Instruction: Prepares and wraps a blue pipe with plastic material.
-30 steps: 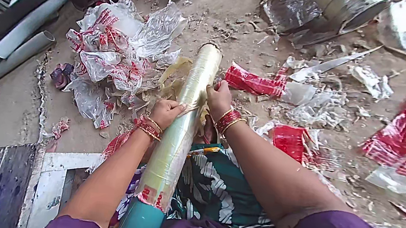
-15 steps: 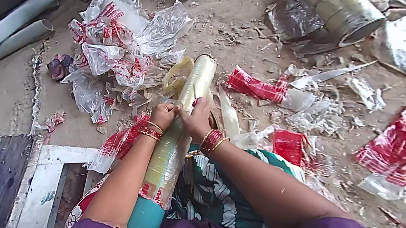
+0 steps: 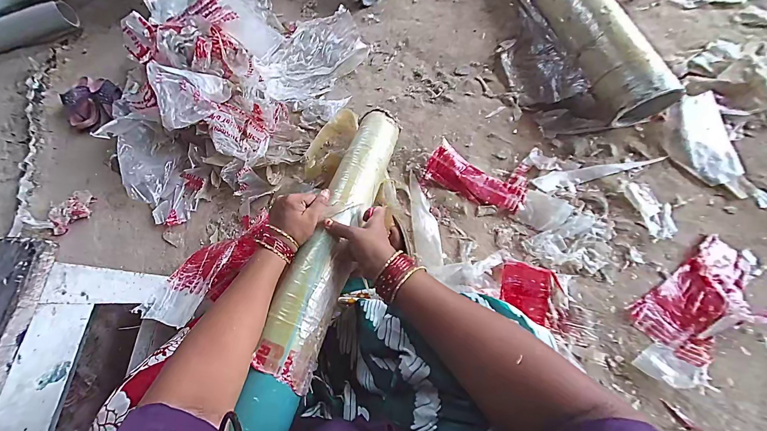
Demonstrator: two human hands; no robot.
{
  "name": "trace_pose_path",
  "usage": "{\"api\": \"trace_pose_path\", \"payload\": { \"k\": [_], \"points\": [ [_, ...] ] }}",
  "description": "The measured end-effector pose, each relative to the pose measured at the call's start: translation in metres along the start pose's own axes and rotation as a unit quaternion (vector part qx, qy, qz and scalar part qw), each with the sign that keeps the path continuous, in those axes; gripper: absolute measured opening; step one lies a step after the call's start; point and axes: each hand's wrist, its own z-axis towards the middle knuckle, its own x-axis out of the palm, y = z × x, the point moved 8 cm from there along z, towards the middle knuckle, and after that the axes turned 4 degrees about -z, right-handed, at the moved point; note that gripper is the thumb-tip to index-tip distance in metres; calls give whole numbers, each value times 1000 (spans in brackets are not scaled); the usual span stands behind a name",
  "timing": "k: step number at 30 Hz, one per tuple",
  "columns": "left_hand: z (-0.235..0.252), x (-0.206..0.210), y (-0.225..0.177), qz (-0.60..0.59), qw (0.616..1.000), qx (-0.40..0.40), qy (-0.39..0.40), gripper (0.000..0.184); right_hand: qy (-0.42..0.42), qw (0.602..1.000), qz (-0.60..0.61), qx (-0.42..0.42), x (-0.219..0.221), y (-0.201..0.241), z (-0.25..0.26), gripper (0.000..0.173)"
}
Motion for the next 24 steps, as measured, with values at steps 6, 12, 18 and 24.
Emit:
{"api": "trace_pose_path", "payload": {
  "k": [6,12,18,24],
  "points": [
    [-2,-3,-4,35,999,16,-4,58,-3,999,-44,-11,-18,-2,5,83],
    [-17,-19,-43,127,991,-29,3,40,-5,994,-107,-3,-35,13,12,31],
    [-66,29,-86,204,935,-156,244,129,5,999,33,-30,-47,20,25,19],
    [-56,35,-56,205,927,-242,200,155,-44,995,-74,-41,-63,32,19,20]
  ]
}}
